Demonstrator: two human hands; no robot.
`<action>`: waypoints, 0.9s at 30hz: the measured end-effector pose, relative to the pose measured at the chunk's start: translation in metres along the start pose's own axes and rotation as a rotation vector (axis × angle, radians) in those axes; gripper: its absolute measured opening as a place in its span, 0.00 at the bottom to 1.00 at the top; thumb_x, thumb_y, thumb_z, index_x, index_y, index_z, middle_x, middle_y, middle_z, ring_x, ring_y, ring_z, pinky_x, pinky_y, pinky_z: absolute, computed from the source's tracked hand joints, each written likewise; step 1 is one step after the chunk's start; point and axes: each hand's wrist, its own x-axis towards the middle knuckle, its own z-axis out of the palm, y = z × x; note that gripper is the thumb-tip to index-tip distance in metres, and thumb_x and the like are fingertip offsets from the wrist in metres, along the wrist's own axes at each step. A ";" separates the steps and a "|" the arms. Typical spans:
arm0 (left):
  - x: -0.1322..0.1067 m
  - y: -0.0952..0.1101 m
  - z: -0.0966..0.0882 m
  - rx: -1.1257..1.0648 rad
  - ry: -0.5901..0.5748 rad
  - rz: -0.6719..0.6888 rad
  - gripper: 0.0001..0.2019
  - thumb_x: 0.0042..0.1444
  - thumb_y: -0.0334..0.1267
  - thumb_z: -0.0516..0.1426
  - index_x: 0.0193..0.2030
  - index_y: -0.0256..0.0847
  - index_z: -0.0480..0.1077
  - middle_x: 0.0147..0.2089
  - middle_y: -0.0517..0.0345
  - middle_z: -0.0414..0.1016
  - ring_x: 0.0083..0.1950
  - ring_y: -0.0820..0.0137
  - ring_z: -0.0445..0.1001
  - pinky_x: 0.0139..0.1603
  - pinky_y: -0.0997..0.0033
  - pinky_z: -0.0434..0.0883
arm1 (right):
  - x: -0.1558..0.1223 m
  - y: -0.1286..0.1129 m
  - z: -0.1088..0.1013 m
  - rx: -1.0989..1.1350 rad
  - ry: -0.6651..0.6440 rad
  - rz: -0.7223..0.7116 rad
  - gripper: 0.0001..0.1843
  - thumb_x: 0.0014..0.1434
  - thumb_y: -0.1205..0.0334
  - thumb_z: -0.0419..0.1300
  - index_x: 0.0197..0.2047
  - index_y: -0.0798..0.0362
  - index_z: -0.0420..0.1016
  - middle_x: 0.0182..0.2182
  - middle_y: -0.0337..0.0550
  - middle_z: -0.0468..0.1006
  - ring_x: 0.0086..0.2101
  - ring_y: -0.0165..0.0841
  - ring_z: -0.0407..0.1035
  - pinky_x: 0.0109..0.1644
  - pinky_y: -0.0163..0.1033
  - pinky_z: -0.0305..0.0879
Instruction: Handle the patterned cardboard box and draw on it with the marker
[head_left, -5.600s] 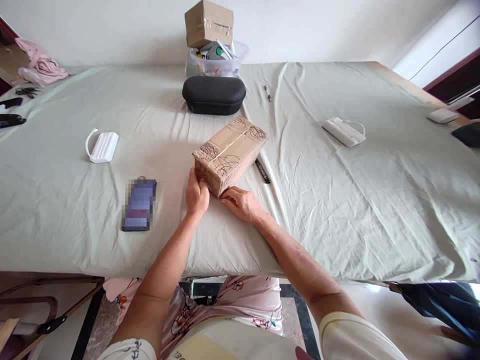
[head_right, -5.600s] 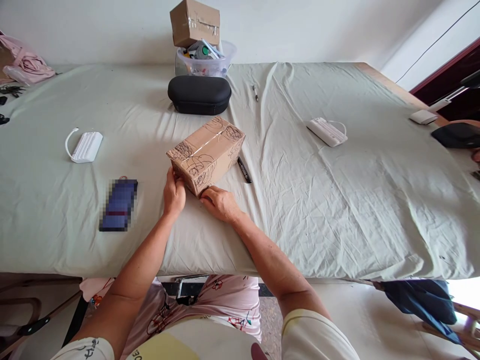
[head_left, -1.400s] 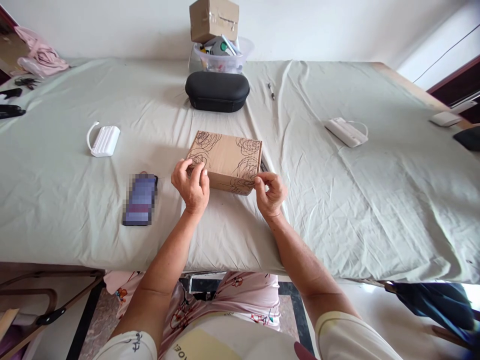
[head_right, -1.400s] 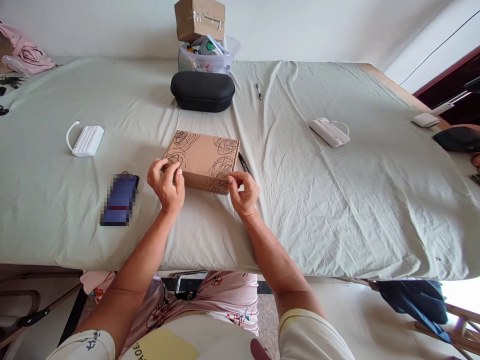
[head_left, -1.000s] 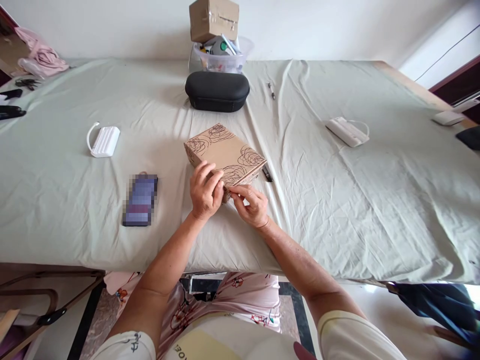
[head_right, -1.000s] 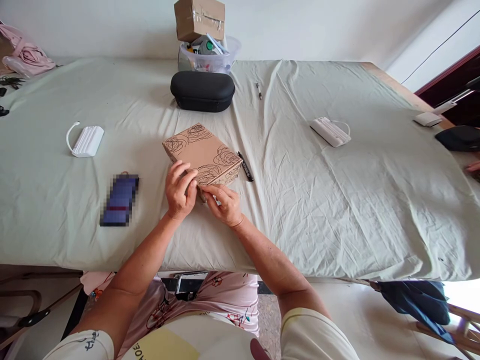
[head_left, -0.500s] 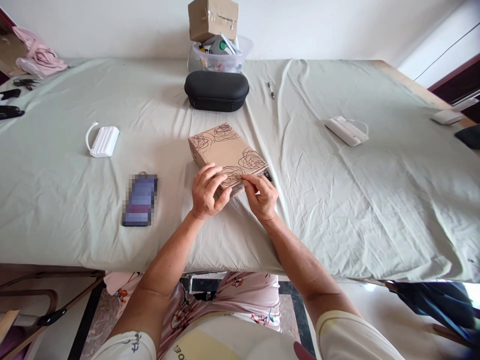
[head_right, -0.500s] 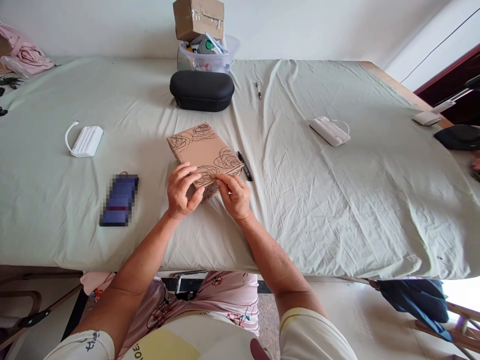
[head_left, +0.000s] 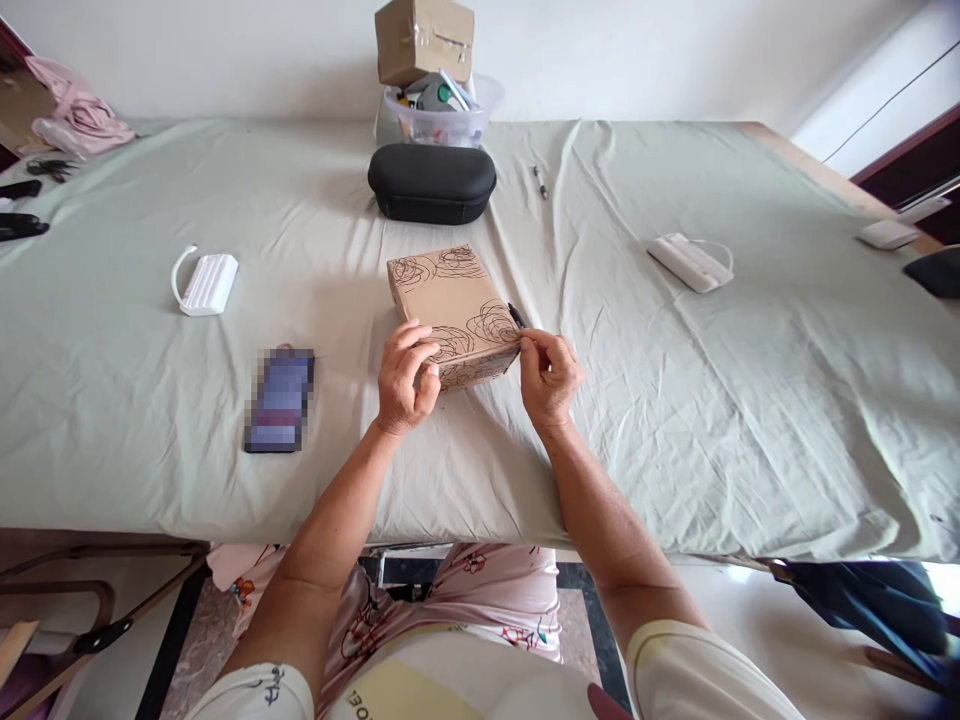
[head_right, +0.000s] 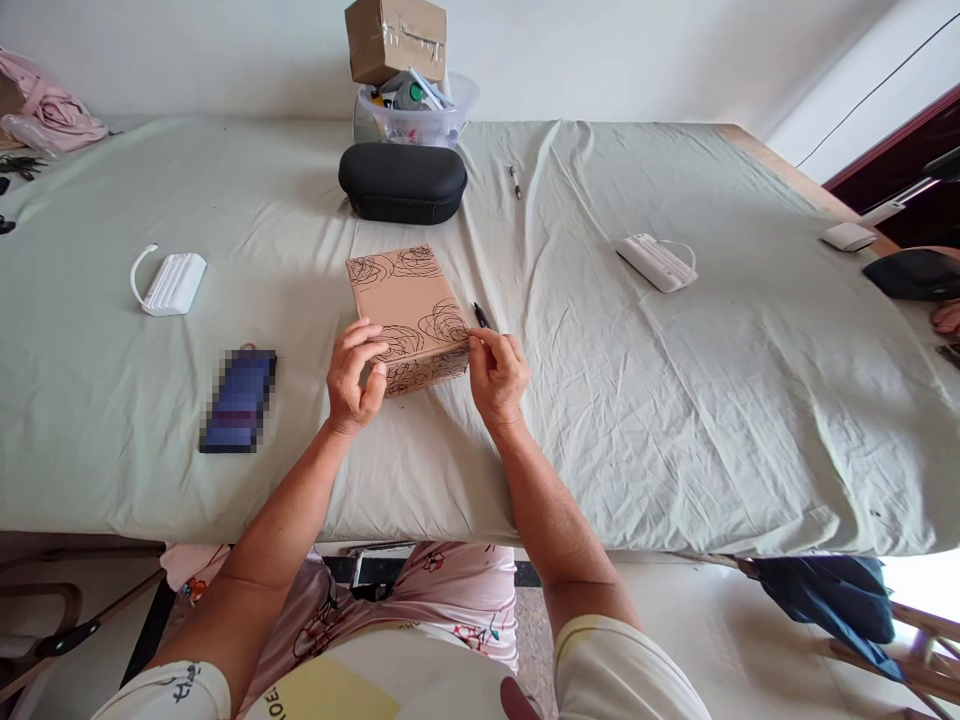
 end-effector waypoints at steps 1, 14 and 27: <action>0.000 0.000 -0.001 0.003 -0.002 -0.009 0.21 0.75 0.50 0.42 0.49 0.43 0.73 0.58 0.43 0.79 0.71 0.57 0.74 0.71 0.45 0.75 | 0.000 0.000 0.000 0.010 -0.003 -0.008 0.16 0.73 0.51 0.56 0.44 0.48 0.82 0.31 0.41 0.78 0.28 0.31 0.69 0.36 0.39 0.71; 0.000 -0.006 -0.003 0.036 0.131 -0.161 0.17 0.73 0.37 0.46 0.52 0.42 0.77 0.62 0.44 0.78 0.63 0.62 0.78 0.65 0.56 0.76 | -0.009 -0.009 0.003 0.197 -0.122 -0.187 0.11 0.73 0.55 0.56 0.43 0.48 0.78 0.34 0.43 0.80 0.32 0.33 0.73 0.36 0.42 0.73; -0.003 -0.005 0.006 0.206 0.210 -0.106 0.16 0.72 0.35 0.50 0.49 0.44 0.80 0.57 0.48 0.84 0.70 0.58 0.75 0.77 0.46 0.62 | -0.021 -0.024 0.008 0.302 -0.150 -0.402 0.05 0.71 0.66 0.63 0.47 0.48 0.79 0.34 0.40 0.81 0.30 0.29 0.74 0.33 0.37 0.74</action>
